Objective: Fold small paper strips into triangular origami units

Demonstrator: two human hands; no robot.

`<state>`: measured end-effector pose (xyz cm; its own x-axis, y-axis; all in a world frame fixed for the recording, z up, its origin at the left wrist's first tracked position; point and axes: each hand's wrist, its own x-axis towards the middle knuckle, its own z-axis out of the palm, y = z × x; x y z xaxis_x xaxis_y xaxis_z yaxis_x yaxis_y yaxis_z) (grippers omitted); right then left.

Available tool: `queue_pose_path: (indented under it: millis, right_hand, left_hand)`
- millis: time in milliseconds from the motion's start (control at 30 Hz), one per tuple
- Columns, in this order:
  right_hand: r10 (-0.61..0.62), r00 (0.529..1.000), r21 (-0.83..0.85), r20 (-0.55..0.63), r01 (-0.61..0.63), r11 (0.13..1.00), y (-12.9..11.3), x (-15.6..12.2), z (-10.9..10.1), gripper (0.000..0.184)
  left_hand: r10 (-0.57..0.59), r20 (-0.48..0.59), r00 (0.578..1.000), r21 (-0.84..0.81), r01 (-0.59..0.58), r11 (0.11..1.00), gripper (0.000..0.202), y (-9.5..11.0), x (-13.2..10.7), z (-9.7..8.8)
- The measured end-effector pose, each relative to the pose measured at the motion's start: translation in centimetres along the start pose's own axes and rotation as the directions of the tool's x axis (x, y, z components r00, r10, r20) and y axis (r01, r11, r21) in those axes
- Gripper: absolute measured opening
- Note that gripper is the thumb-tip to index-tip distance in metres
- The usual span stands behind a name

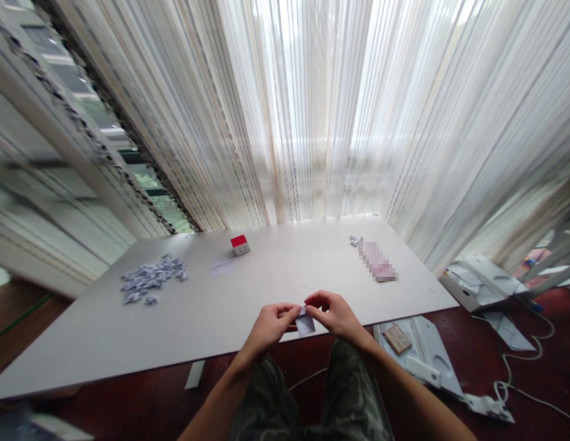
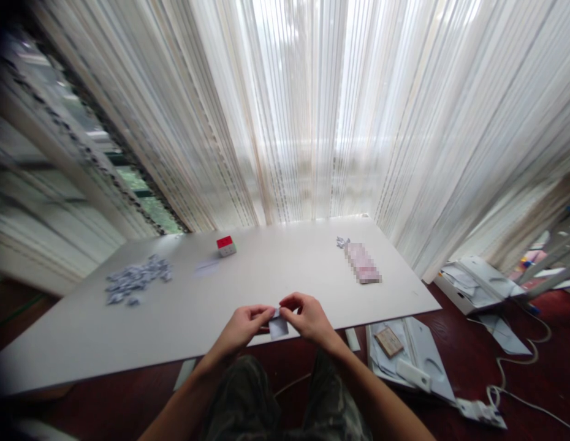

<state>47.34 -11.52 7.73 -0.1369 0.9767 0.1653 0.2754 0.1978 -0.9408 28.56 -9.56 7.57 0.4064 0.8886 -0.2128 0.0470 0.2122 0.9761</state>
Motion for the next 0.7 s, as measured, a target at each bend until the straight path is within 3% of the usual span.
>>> queue_pose_path:
  millis: [300,500,700]
  right_hand:
    - [0.003,1.0,-0.085,-0.012,-0.004,0.996,0.1,-0.7,0.1,0.029]
    - [0.022,1.0,-0.079,-0.022,-0.024,0.997,0.5,-0.7,0.3,0.024]
    - [0.037,0.999,0.002,0.04,-0.037,0.999,0.6,-0.5,0.0,0.027]
  left_hand:
    - [0.296,-0.091,0.951,0.326,-0.253,0.911,0.035,0.2,-0.3,0.6]
    - [0.278,-0.041,0.96,0.356,-0.246,0.902,0.036,0.3,-0.7,0.7]
    - [0.309,-0.015,0.951,0.402,-0.277,0.873,0.032,1.0,-1.4,0.7]
